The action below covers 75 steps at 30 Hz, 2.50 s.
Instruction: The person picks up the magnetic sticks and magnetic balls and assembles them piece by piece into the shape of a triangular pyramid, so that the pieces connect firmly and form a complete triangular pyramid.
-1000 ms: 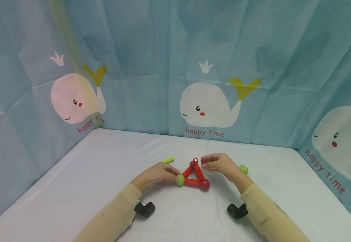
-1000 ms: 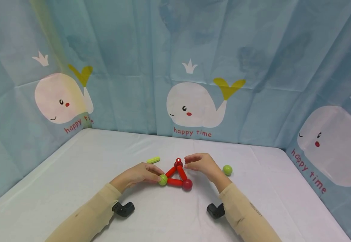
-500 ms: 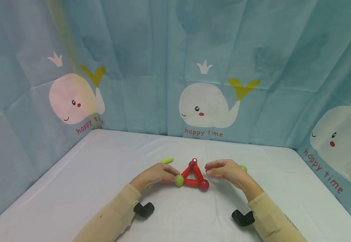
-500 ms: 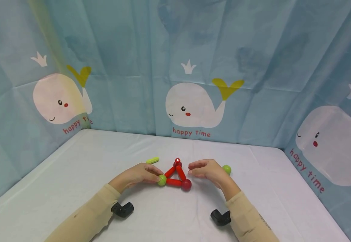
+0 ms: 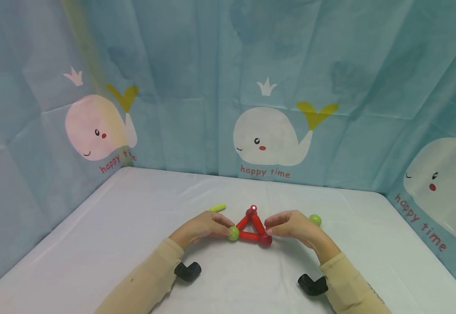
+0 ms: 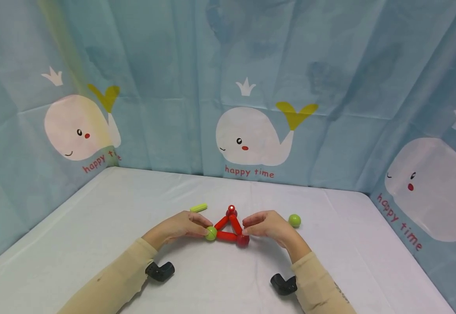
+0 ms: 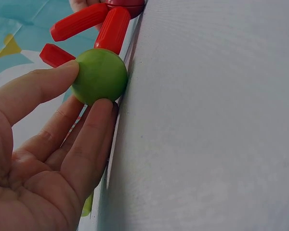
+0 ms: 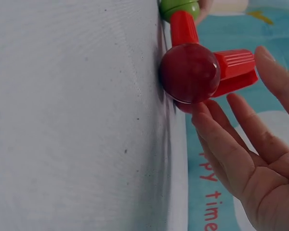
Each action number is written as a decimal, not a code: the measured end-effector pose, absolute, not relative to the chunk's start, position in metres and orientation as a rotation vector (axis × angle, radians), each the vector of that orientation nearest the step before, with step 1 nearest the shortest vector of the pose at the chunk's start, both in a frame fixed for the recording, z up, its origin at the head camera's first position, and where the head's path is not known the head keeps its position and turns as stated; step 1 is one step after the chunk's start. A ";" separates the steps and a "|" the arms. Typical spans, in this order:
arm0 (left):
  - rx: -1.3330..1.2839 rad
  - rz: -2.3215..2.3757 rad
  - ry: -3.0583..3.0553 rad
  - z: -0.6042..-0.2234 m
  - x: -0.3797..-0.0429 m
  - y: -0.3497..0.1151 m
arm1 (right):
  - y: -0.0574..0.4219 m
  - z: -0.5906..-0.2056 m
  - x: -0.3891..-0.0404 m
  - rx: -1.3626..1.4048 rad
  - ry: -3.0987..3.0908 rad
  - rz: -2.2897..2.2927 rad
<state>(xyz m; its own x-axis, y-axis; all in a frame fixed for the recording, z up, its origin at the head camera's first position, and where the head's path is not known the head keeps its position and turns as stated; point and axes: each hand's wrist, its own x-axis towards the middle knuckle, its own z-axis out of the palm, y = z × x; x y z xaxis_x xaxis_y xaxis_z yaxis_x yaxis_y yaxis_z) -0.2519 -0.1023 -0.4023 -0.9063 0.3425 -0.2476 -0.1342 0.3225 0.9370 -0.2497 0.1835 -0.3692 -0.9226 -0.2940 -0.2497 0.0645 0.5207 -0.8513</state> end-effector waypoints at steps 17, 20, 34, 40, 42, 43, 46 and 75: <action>0.157 1.599 2.227 -0.401 -0.251 -0.101 | 0.186 -0.377 -0.249 -0.228 2.276 -1.396; 0.162 1.600 2.225 -0.402 -0.250 -0.100 | 0.186 -0.378 -0.247 -0.229 2.274 -1.409; 0.159 1.404 2.514 -0.385 -0.259 -0.105 | 0.184 -0.384 -0.248 -0.205 2.344 -1.413; 0.026 1.473 2.634 -0.377 -0.278 -0.115 | 0.183 -0.383 -0.248 -0.229 2.344 -1.399; -0.043 1.461 2.673 -0.375 -0.284 -0.118 | 0.182 -0.383 -0.249 -0.237 2.345 -1.394; -0.060 1.445 2.690 -0.374 -0.287 -0.119 | 0.182 -0.383 -0.249 -0.238 2.347 -1.391; -0.088 1.377 2.717 -0.373 -0.295 -0.121 | 0.182 -0.383 -0.248 -0.231 2.353 -1.387; -0.133 1.045 2.724 -0.377 -0.303 -0.110 | 0.185 -0.385 -0.251 -0.220 2.327 -1.407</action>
